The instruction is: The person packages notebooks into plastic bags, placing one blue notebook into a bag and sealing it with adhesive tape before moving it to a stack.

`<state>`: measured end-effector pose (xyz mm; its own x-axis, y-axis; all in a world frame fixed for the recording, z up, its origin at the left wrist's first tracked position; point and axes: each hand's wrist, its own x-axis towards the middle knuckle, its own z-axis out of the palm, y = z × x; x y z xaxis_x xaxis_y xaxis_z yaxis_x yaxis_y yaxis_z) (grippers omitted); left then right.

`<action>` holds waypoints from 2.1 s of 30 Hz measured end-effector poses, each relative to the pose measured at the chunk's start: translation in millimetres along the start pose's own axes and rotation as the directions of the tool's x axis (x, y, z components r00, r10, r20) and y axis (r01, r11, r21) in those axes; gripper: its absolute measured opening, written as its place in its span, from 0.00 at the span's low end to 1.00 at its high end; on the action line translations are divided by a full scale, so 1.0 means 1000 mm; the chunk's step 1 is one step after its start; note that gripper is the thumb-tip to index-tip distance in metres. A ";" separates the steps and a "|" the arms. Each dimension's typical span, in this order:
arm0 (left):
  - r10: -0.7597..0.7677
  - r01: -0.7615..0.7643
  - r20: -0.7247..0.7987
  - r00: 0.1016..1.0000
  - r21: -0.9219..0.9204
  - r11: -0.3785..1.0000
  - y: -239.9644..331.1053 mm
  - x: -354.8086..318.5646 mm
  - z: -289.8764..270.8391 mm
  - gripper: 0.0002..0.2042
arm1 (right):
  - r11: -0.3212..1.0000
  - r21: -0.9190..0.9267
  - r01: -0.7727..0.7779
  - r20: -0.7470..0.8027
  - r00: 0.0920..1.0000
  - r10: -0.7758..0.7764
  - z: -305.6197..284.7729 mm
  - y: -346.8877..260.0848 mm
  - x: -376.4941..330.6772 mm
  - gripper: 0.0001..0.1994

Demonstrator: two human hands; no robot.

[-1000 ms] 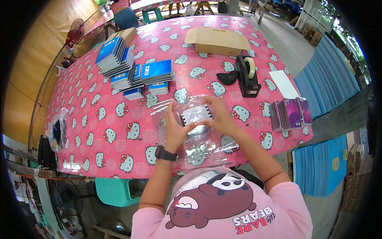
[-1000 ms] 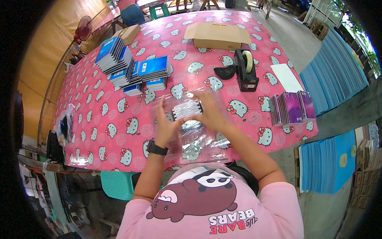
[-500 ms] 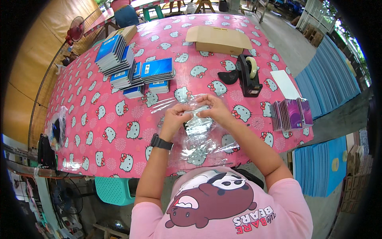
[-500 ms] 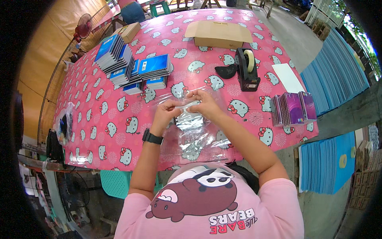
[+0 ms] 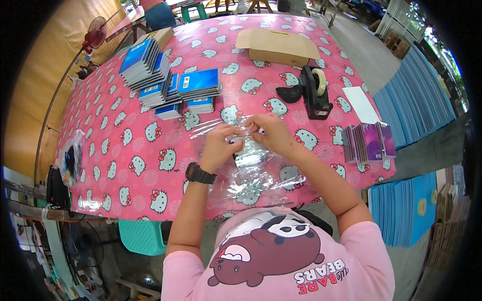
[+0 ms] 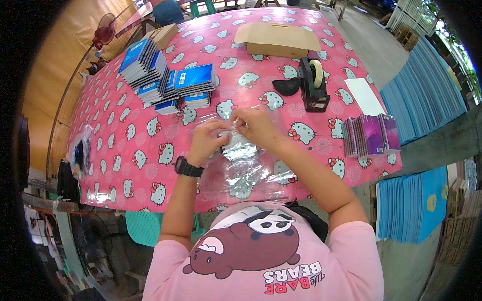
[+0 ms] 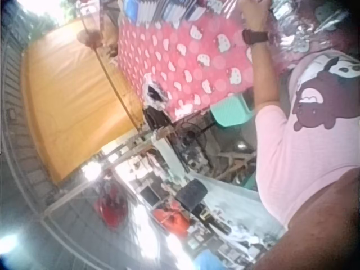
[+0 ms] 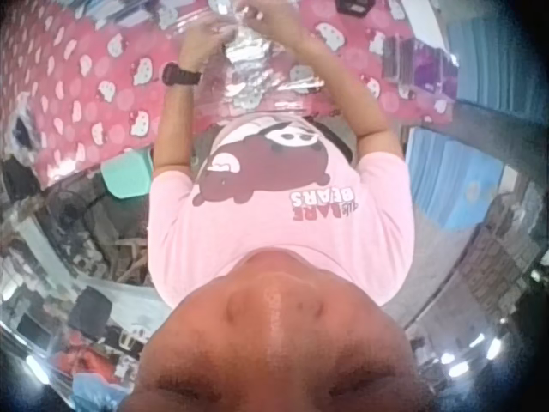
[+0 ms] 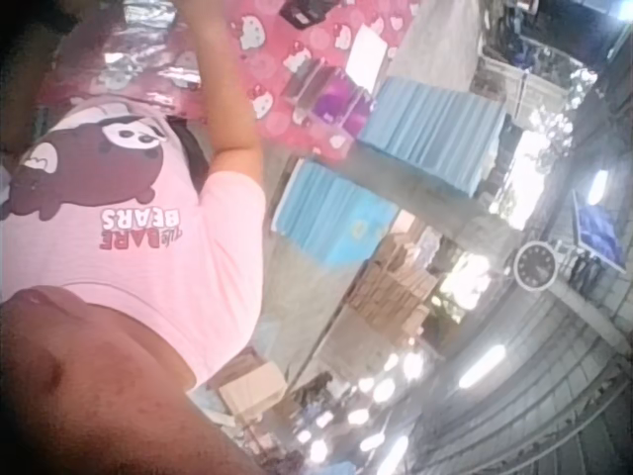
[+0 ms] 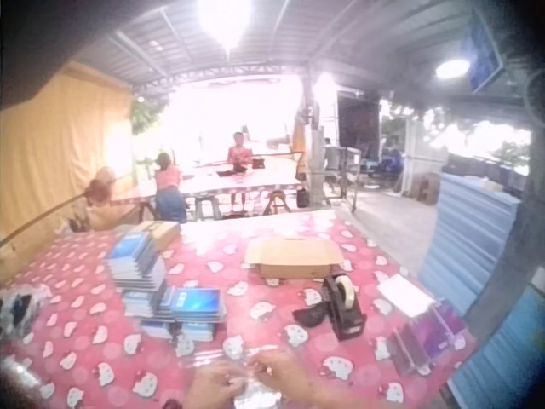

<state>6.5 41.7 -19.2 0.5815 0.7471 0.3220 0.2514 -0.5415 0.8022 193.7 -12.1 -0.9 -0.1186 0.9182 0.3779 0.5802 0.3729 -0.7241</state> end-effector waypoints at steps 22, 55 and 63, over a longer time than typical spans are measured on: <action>-0.438 0.323 0.097 0.894 -0.818 0.477 -0.017 -0.024 0.034 0.18 | 0.930 -0.283 0.233 -0.047 0.966 -0.256 0.006 -0.006 -0.016 0.19; 0.266 -0.153 -0.224 0.938 0.422 0.894 0.005 -0.064 0.048 0.15 | 0.823 0.371 -0.430 -0.551 0.612 0.567 -0.135 0.193 -0.044 0.21; 0.264 -0.154 -0.250 0.932 0.387 0.909 0.007 -0.061 0.056 0.16 | 0.742 0.542 -0.395 -0.623 0.403 0.670 -0.106 0.184 -0.107 0.13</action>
<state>16.4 -28.9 -61.8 0.4148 0.6497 0.6371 0.4383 -0.7562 0.4858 398.8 -55.7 -113.0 0.8431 0.5371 0.0266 0.0403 -0.0139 -0.9991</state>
